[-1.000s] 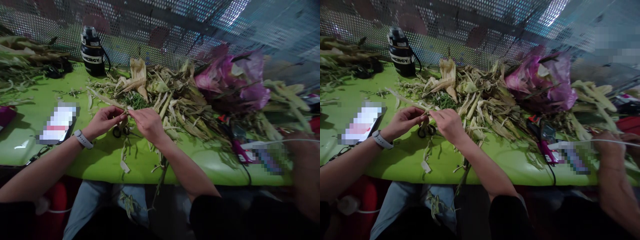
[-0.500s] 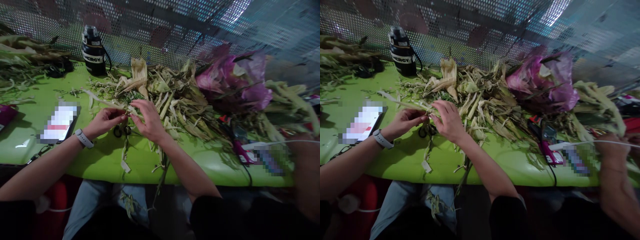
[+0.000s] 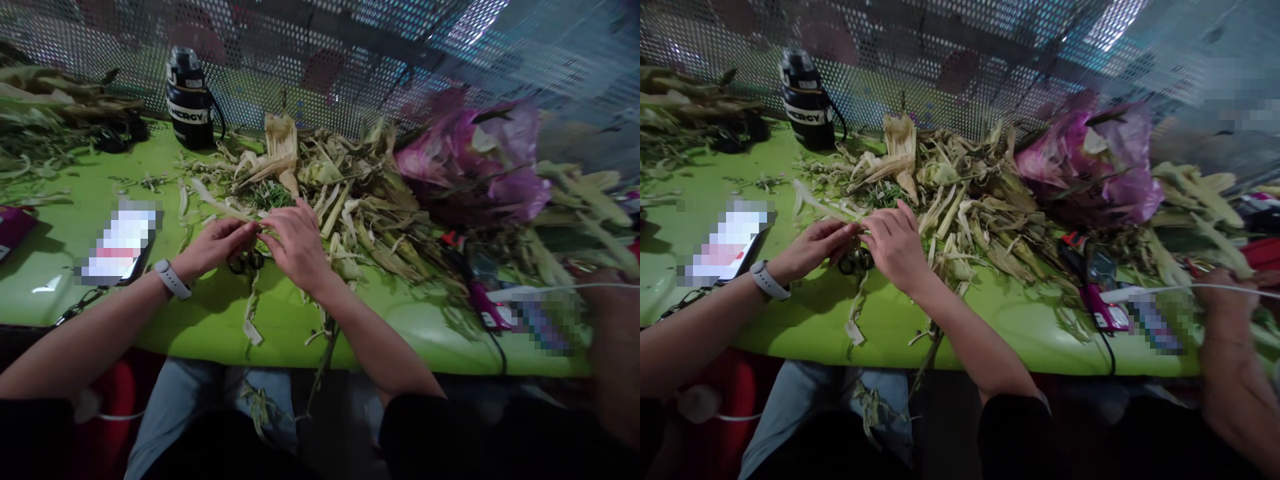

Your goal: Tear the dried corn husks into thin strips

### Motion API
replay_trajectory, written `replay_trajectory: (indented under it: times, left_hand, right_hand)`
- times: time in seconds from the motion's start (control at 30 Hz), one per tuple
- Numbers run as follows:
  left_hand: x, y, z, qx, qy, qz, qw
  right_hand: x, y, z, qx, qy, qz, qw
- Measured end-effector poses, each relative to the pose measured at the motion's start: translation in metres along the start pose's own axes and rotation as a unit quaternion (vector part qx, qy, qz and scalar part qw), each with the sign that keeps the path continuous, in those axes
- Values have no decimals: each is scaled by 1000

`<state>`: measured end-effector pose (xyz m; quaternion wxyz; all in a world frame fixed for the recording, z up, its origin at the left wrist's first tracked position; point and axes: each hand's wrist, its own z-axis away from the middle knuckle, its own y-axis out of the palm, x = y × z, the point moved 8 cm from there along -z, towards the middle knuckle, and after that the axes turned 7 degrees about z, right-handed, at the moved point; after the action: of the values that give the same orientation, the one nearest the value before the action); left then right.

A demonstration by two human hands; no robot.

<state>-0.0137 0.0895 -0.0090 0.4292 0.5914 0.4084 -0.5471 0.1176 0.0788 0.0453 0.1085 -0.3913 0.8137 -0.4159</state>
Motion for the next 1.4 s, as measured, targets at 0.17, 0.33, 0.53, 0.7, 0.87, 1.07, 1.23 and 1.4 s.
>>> replay_trajectory:
  times: [0.17, 0.33, 0.53, 0.7, 0.87, 1.07, 1.23, 1.4]
  left_hand:
    - [-1, -7, -1, -62, 33, 122, 990]
    - [6, -3, -2, -52, 3, 227, 972]
    - [6, 3, 1, -43, -30, 246, 968]
    - [8, 6, 1, -31, -24, 268, 963]
    - [9, 9, 3, -27, -48, 282, 958]
    - [9, 5, 5, -59, -61, 272, 958]
    - [10, 8, 3, -40, -61, 244, 967]
    - [14, 9, 2, -8, -105, 265, 959]
  right_hand:
    - [12, -4, 7, -12, -18, 30, 999]
    - [-1, 17, 10, 44, 53, -22, 997]
    - [-14, 33, 7, 89, 119, -217, 965]
    - [-18, 37, 10, 90, 183, -325, 924]
    - [-16, 37, 8, 83, 149, -348, 922]
    - [-13, 31, 6, 73, 111, -314, 940]
    - [-9, 25, 4, 57, 93, -286, 952]
    - [-2, 28, 6, 44, 4, -119, 992]
